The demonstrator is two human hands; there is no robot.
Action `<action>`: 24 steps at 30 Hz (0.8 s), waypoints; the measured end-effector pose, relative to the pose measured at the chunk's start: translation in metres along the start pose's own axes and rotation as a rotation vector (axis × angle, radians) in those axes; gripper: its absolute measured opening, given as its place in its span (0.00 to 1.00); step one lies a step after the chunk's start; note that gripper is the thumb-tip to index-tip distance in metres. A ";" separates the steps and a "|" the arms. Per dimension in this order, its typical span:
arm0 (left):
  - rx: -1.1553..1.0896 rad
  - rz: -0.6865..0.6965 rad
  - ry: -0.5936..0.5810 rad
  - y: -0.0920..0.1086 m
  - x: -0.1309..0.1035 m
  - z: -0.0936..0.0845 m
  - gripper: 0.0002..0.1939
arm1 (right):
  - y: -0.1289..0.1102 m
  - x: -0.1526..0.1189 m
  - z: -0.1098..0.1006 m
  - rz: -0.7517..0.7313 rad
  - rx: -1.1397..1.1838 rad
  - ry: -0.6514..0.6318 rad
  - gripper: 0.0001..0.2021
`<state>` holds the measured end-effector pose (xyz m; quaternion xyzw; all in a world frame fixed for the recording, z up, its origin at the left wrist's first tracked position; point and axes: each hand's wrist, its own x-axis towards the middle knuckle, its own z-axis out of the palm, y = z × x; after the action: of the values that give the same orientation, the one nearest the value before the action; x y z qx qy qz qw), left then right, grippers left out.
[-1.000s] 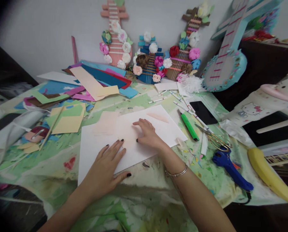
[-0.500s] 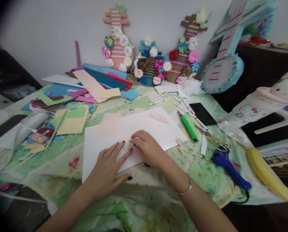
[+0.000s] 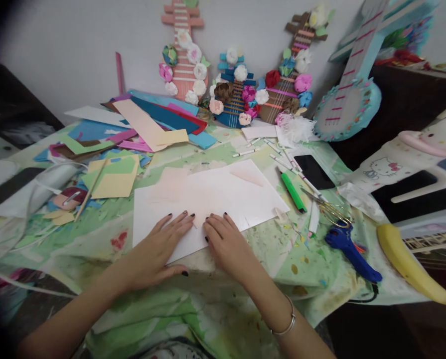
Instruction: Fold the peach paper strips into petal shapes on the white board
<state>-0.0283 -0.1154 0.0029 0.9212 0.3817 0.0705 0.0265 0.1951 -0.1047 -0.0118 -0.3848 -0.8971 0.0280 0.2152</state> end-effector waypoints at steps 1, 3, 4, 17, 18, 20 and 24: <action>0.005 0.007 -0.021 -0.002 0.000 -0.002 0.41 | 0.000 -0.001 -0.001 0.010 -0.005 0.005 0.15; 0.020 0.035 -0.068 -0.008 -0.001 -0.004 0.41 | -0.001 -0.002 -0.001 0.006 -0.012 0.023 0.14; 0.025 0.055 -0.087 -0.011 0.000 -0.006 0.41 | -0.001 -0.002 0.000 -0.005 -0.011 0.034 0.14; -0.051 0.100 -0.065 -0.022 0.004 -0.007 0.42 | -0.008 0.000 0.001 -0.060 0.041 -0.031 0.20; -0.053 0.100 -0.069 -0.023 0.004 -0.008 0.42 | -0.008 0.000 0.001 -0.058 0.043 -0.033 0.20; -0.054 0.095 -0.076 -0.024 0.004 -0.008 0.42 | -0.008 0.000 0.002 -0.056 0.040 -0.035 0.21; -0.110 0.016 -0.025 -0.026 0.011 -0.009 0.35 | -0.009 0.000 0.001 -0.049 0.015 -0.060 0.21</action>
<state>-0.0402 -0.0898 0.0104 0.9221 0.3696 0.0801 0.0815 0.1887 -0.1104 -0.0111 -0.3603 -0.9120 0.0408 0.1916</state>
